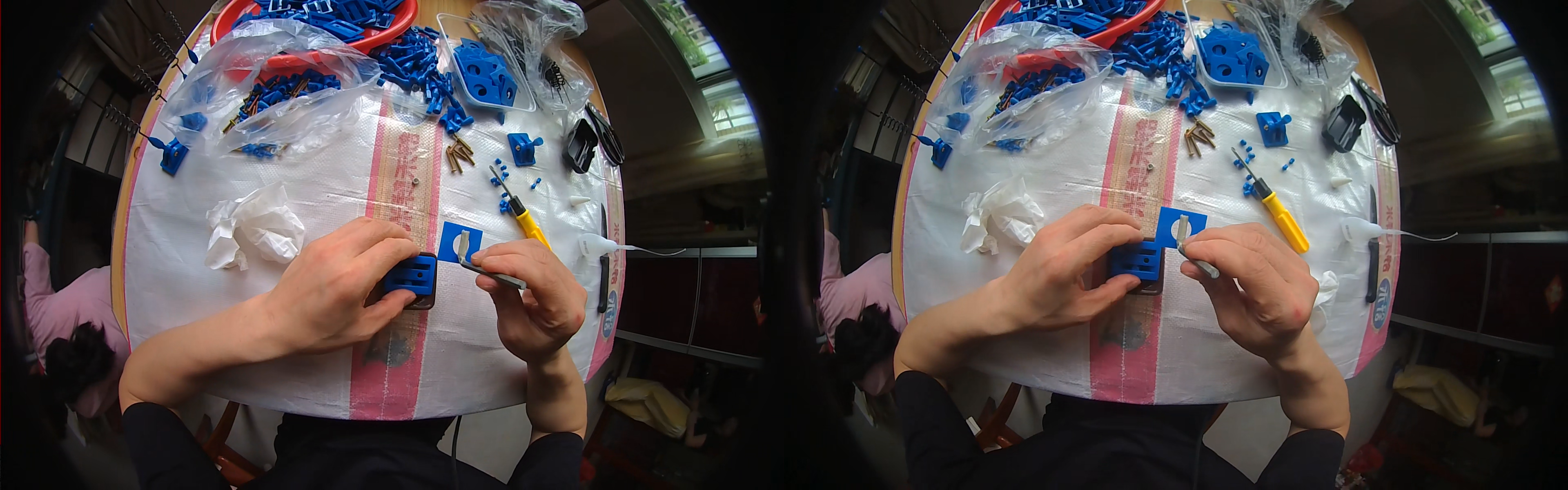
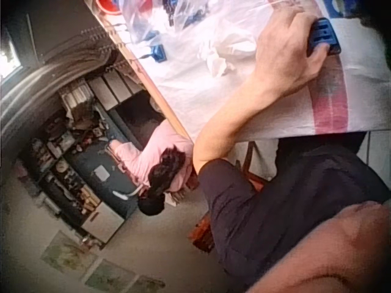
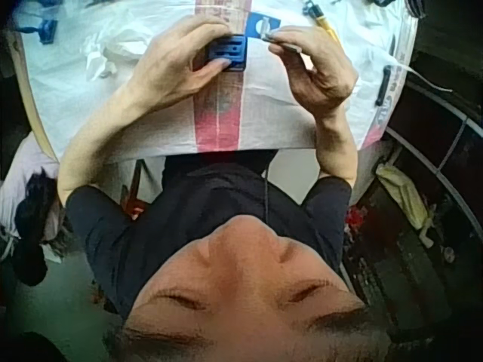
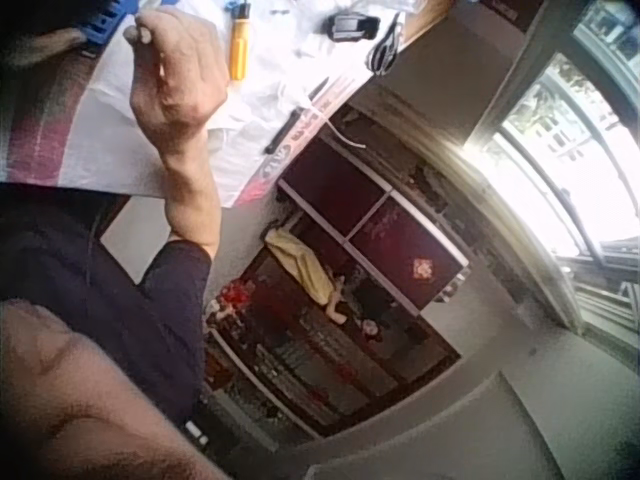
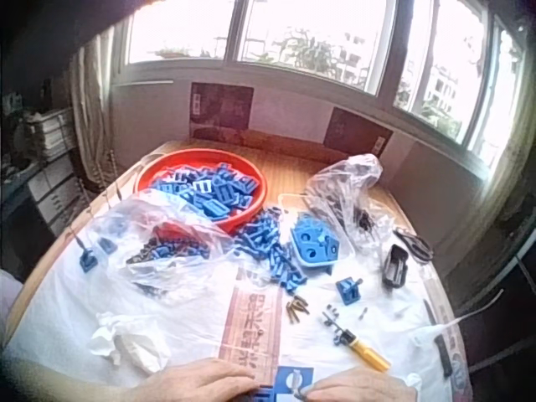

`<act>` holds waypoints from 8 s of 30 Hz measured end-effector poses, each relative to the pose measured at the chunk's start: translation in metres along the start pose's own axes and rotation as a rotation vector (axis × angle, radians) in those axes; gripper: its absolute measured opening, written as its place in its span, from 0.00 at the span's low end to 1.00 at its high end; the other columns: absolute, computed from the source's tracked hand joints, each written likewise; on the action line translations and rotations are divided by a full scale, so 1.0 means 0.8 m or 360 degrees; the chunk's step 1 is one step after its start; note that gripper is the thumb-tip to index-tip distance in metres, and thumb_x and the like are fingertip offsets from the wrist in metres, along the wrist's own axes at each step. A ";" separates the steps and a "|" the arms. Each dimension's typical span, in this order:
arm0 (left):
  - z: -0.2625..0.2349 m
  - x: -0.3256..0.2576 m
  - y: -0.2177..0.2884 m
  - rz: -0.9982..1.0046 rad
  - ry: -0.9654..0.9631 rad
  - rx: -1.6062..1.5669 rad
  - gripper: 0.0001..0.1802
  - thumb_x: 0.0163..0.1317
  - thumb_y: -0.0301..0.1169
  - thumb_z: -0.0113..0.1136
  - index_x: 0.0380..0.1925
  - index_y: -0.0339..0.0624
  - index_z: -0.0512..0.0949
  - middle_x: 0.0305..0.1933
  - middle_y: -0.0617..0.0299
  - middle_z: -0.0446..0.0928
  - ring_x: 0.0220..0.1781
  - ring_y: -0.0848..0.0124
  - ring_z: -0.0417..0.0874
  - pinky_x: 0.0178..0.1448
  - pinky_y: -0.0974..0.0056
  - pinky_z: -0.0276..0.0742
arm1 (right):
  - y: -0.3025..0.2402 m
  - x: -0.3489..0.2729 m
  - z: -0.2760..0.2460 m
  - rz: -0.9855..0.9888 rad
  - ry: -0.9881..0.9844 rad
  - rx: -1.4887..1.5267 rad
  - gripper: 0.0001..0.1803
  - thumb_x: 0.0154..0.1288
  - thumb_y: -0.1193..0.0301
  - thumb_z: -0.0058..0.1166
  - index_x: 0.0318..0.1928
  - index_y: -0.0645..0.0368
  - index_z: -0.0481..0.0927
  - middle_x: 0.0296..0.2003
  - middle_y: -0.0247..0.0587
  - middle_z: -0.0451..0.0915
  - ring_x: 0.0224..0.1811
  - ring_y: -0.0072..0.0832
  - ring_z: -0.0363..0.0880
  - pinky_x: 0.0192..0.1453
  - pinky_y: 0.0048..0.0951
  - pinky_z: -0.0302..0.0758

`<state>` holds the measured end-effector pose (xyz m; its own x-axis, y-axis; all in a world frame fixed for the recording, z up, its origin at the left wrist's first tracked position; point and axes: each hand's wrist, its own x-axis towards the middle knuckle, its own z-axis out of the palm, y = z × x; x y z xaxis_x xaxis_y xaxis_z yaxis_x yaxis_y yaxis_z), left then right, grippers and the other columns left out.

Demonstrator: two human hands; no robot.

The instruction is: The recorder is assembling small plastic components, specifically attaching a spring and a small metal rod to a blue plastic base using tools like a hex key and screwdriver.

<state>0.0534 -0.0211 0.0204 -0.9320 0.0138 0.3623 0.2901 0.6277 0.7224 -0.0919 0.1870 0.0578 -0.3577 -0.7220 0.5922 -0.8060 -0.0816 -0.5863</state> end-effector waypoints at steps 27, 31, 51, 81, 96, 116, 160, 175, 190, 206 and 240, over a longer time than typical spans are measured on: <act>0.011 -0.006 0.008 -0.0012 0.0033 -0.0045 0.29 0.51 0.24 0.78 0.55 0.35 0.78 0.58 0.48 0.81 0.59 0.51 0.83 0.63 0.53 0.81 | -0.003 -0.001 -0.002 -0.0037 0.0038 -0.0002 0.16 0.52 0.86 0.75 0.43 0.66 0.87 0.36 0.47 0.89 0.37 0.37 0.90 0.39 0.33 0.85; 0.012 -0.004 0.010 -0.0023 0.0074 -0.0057 0.26 0.53 0.25 0.76 0.52 0.36 0.78 0.55 0.49 0.80 0.57 0.50 0.83 0.61 0.53 0.81 | -0.004 -0.001 -0.002 -0.0032 0.0030 -0.0003 0.16 0.52 0.86 0.75 0.43 0.66 0.87 0.36 0.47 0.89 0.37 0.37 0.90 0.39 0.32 0.85; 0.010 0.019 0.036 0.0015 -0.0247 0.0278 0.25 0.52 0.28 0.78 0.52 0.42 0.83 0.51 0.52 0.75 0.55 0.52 0.79 0.59 0.52 0.78 | 0.004 -0.015 0.007 -0.0003 0.0433 -0.0061 0.13 0.60 0.84 0.72 0.45 0.64 0.86 0.39 0.46 0.89 0.40 0.36 0.90 0.44 0.31 0.85; -0.001 -0.034 0.050 -0.0291 0.0460 -0.1101 0.10 0.79 0.22 0.56 0.56 0.32 0.78 0.49 0.55 0.85 0.48 0.70 0.88 0.57 0.64 0.85 | 0.027 -0.025 0.043 -0.0040 0.0594 -0.0089 0.12 0.64 0.83 0.69 0.46 0.62 0.85 0.41 0.47 0.88 0.36 0.37 0.90 0.35 0.32 0.85; -0.007 -0.021 0.044 -0.0578 0.0303 -0.1643 0.10 0.71 0.26 0.69 0.46 0.35 0.78 0.61 0.44 0.82 0.51 0.68 0.87 0.60 0.61 0.83 | 0.024 -0.022 0.051 -0.0067 0.0562 -0.0057 0.11 0.65 0.82 0.69 0.46 0.60 0.85 0.42 0.46 0.88 0.35 0.37 0.90 0.34 0.33 0.84; -0.017 -0.009 0.059 -0.0163 -0.0201 -0.0177 0.37 0.54 0.18 0.76 0.67 0.42 0.77 0.63 0.54 0.76 0.67 0.60 0.80 0.68 0.58 0.80 | 0.020 -0.020 0.044 -0.0065 0.0615 -0.0035 0.10 0.66 0.83 0.68 0.47 0.62 0.84 0.43 0.46 0.87 0.34 0.32 0.89 0.35 0.31 0.85; 0.001 -0.020 0.082 -0.0584 -0.0034 -0.0569 0.27 0.68 0.22 0.69 0.65 0.34 0.73 0.53 0.52 0.79 0.55 0.64 0.83 0.58 0.61 0.80 | 0.028 -0.029 0.074 0.0176 0.0651 0.0265 0.07 0.72 0.77 0.66 0.47 0.62 0.83 0.42 0.43 0.86 0.30 0.25 0.87 0.34 0.27 0.83; 0.076 -0.016 0.082 -0.0204 0.0314 0.0251 0.27 0.52 0.19 0.74 0.53 0.37 0.76 0.59 0.48 0.74 0.62 0.48 0.74 0.66 0.51 0.72 | 0.028 -0.035 0.074 0.0262 0.0646 0.0482 0.06 0.77 0.77 0.61 0.49 0.63 0.81 0.44 0.40 0.84 0.31 0.21 0.86 0.32 0.25 0.84; 0.067 -0.013 0.067 -0.0245 0.0361 0.0291 0.23 0.55 0.23 0.74 0.50 0.35 0.76 0.57 0.49 0.74 0.61 0.51 0.75 0.65 0.54 0.73 | 0.010 -0.037 0.074 0.0361 0.0585 0.0627 0.07 0.77 0.76 0.61 0.50 0.64 0.81 0.47 0.41 0.83 0.34 0.21 0.86 0.31 0.23 0.84; 0.056 -0.015 0.060 -0.0216 0.0240 0.0025 0.22 0.53 0.26 0.73 0.47 0.35 0.77 0.51 0.49 0.77 0.58 0.49 0.78 0.64 0.50 0.74 | 0.013 -0.036 0.069 0.0334 0.0592 0.0511 0.08 0.75 0.75 0.63 0.49 0.64 0.81 0.46 0.42 0.83 0.34 0.21 0.86 0.32 0.24 0.86; 0.037 -0.013 0.046 -0.0336 0.0073 0.0002 0.27 0.58 0.26 0.75 0.56 0.37 0.74 0.59 0.49 0.78 0.61 0.51 0.82 0.65 0.54 0.78 | 0.021 -0.040 0.070 0.0359 0.0575 0.0494 0.06 0.76 0.79 0.61 0.49 0.64 0.80 0.46 0.42 0.83 0.35 0.22 0.87 0.32 0.25 0.86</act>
<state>0.0677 0.0249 0.0261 -0.9612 -0.1530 0.2295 0.0895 0.6137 0.7844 -0.0676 0.1701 -0.0016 -0.6901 -0.4665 0.5533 -0.5321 -0.1911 -0.8249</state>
